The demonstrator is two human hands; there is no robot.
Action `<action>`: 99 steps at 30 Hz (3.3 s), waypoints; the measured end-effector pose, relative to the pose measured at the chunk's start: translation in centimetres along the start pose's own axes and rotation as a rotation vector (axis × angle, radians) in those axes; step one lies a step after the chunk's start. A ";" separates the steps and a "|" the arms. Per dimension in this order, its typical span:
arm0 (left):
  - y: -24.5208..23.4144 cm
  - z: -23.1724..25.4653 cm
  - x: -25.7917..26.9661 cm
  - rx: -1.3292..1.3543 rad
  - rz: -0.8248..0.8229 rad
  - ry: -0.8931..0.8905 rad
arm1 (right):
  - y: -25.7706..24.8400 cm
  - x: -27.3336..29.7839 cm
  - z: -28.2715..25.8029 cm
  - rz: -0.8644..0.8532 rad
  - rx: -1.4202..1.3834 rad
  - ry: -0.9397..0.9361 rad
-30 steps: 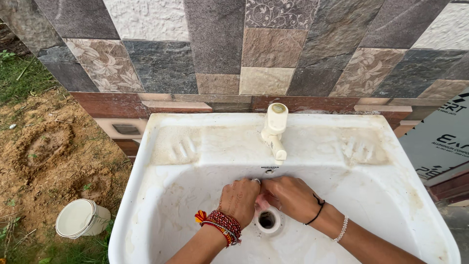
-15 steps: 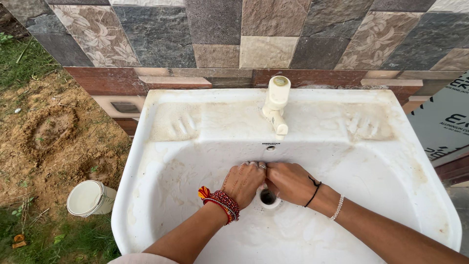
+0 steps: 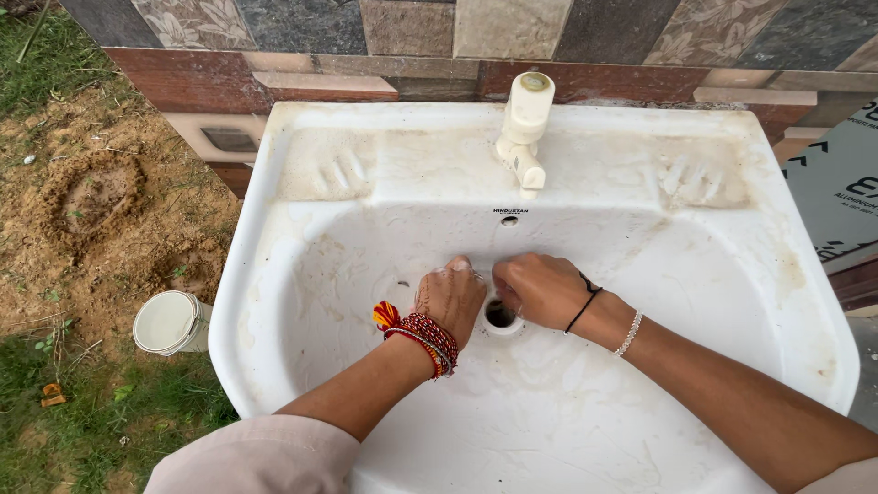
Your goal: The person washes and scrubs a sink and its pedestal using a pink cloth and soap.
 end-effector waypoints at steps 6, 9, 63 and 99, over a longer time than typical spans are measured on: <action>0.9 0.7 -1.3 0.210 -0.167 -0.078 | -0.8 0.1 0.3 -0.072 0.044 -0.001; 0.3 0.7 0.2 0.418 -0.213 0.087 | -0.6 0.1 0.5 -0.104 0.085 0.027; 0.0 6.9 1.5 0.589 -0.359 0.605 | -1.2 0.3 2.3 -0.234 0.115 0.066; -0.4 5.7 0.9 0.216 -0.399 0.275 | -3.4 0.5 4.7 -0.341 0.053 0.209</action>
Point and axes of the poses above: each hand's wrist, its own x-axis away from the middle knuckle, its own y-axis out of the palm, z = x × y, the point moved 1 cm from there along -x, towards the middle knuckle, and after that the axes turned 11 degrees about y, right-handed, at the moved point
